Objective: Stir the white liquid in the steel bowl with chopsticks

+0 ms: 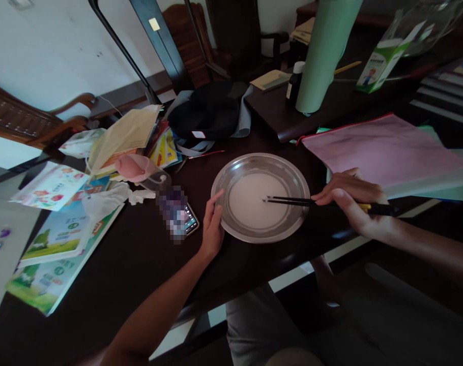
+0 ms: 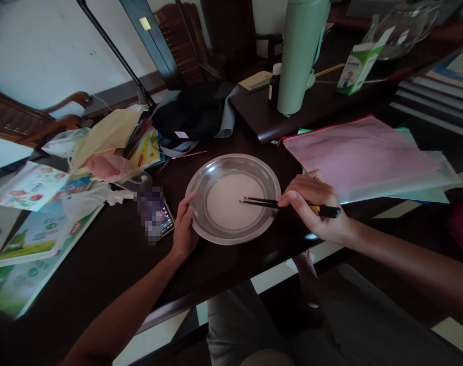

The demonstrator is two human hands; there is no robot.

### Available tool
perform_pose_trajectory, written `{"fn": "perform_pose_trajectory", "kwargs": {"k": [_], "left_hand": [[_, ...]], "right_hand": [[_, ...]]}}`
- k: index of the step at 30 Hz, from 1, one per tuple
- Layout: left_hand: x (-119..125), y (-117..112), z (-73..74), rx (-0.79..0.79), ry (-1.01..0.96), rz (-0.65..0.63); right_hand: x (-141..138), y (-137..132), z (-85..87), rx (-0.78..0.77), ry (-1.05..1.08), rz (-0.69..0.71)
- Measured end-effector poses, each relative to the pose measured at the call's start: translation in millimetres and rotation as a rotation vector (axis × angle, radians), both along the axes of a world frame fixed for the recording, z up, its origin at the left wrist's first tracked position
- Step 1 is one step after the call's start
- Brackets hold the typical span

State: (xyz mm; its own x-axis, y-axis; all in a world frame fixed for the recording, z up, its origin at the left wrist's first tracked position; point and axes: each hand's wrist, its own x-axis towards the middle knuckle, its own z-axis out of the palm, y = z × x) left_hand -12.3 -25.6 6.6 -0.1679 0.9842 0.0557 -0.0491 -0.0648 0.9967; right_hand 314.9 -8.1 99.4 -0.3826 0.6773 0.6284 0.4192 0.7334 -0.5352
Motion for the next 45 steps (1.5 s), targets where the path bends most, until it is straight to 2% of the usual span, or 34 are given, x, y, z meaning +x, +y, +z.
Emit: {"fn": "perform_pose_trajectory", "kwargs": {"k": [3,6,12,17,22,28,34,39,45], "left_hand": [[0,0,1.0,0.003,0.019,0.017],[0,0,2.0,-0.003,0.014,0.021],[0,0,1.0,-0.016,-0.031,-0.005],[0,0,1.7,-0.009,-0.001,0.000],[1,-1,2.5,-0.007,-0.005,0.008],[1,-1,2.9,-0.012,-0.007,-0.003],[2,-1,4.5,-0.019,-0.028,0.011],[2,0,1.2,-0.018,-0.054,0.013],[1,0,-0.8,-0.007,-0.010,0.003]], "right_hand": [[-2,-3,-0.3,-0.063,0.030,0.076],[-11,-2,-8.1,-0.035,-0.034,0.136],[-22,9,-20.8,-0.009,-0.158,0.120],[-15,16,-14.5,-0.013,-0.179,0.021],[-1,12,-4.1,0.040,-0.096,-0.045],[3,-2,5.7,-0.043,0.045,0.074],[-17,0,-9.0,-0.024,-0.081,0.151],[-23,11,-18.9,-0.005,-0.163,0.121],[-11,12,-10.8,0.023,-0.143,-0.026]]}}
